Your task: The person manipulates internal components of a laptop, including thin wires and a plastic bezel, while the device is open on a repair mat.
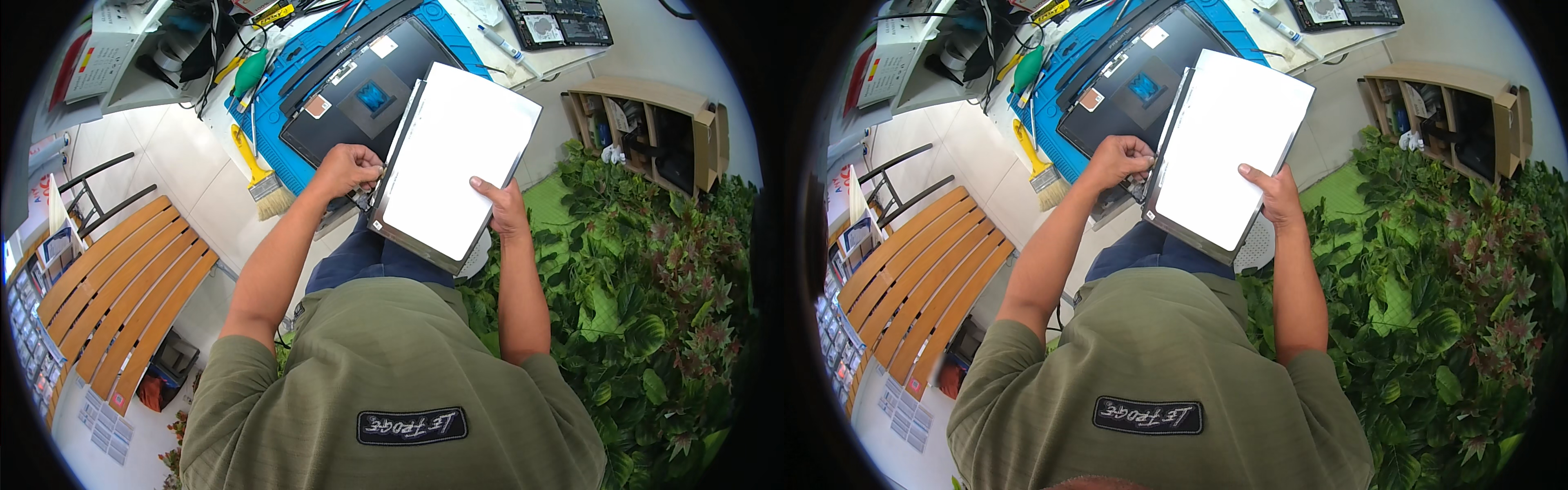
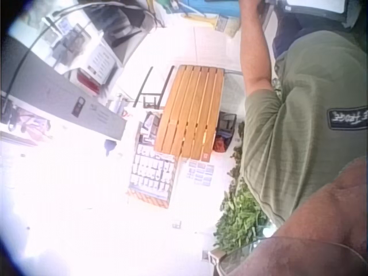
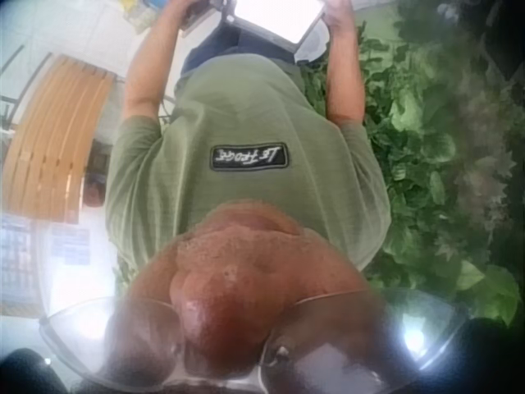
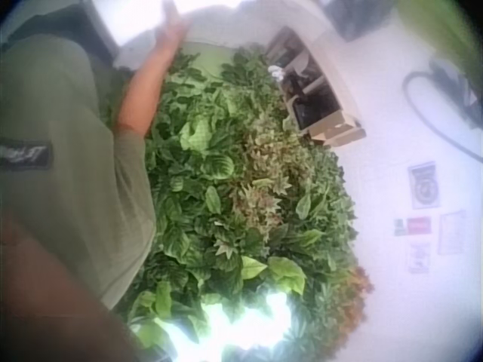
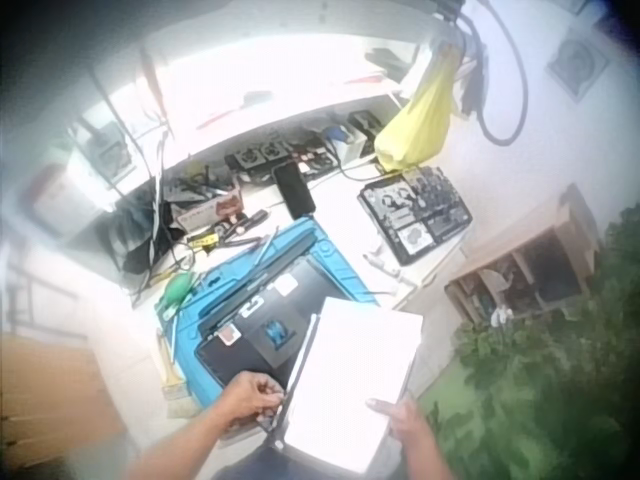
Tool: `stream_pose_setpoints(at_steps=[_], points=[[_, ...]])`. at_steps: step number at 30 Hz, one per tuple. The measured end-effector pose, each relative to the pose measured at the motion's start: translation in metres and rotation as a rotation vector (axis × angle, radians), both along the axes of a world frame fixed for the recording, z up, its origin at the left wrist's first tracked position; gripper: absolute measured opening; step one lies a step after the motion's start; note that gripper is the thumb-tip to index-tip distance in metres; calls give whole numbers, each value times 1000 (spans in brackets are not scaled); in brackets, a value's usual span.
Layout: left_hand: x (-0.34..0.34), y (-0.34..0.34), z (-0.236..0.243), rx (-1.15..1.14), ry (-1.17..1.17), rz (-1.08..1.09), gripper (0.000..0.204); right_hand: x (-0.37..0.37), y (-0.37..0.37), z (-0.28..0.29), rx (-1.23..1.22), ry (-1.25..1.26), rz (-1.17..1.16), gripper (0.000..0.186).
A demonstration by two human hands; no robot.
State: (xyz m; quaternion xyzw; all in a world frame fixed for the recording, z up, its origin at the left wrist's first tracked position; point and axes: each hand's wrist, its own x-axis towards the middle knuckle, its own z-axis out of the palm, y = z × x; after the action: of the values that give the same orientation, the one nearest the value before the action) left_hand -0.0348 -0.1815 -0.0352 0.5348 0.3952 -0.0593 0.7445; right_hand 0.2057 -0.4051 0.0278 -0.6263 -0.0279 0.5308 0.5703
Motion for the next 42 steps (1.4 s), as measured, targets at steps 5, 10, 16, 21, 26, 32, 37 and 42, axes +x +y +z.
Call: stream_pose_setpoints(at_steps=[5,10,16,21,26,32,37,42], points=[[4,3,5,-55,21,-23,17,1,-2,-1,-6,15,1,52],[6,7,6,-46,27,-104,15,4,-6,-8,-6,-12,7,56],[5,11,0,-42,36,-188,15,6,-4,-9,3,5,21,58],[8,10,6,3,75,-188,12,5,-3,-10,-6,-5,5,58],[7,8,5,15,91,-174,11,5,1,-6,-19,-21,25,59],[7,6,3,80,100,-194,12,4,2,-5,-14,-18,12,60],[6,4,11,32,100,-85,15,6,-1,-8,-29,-11,1,61],[5,-6,28,188,145,-38,17,7,-2,-7,-17,-20,-1,61]])
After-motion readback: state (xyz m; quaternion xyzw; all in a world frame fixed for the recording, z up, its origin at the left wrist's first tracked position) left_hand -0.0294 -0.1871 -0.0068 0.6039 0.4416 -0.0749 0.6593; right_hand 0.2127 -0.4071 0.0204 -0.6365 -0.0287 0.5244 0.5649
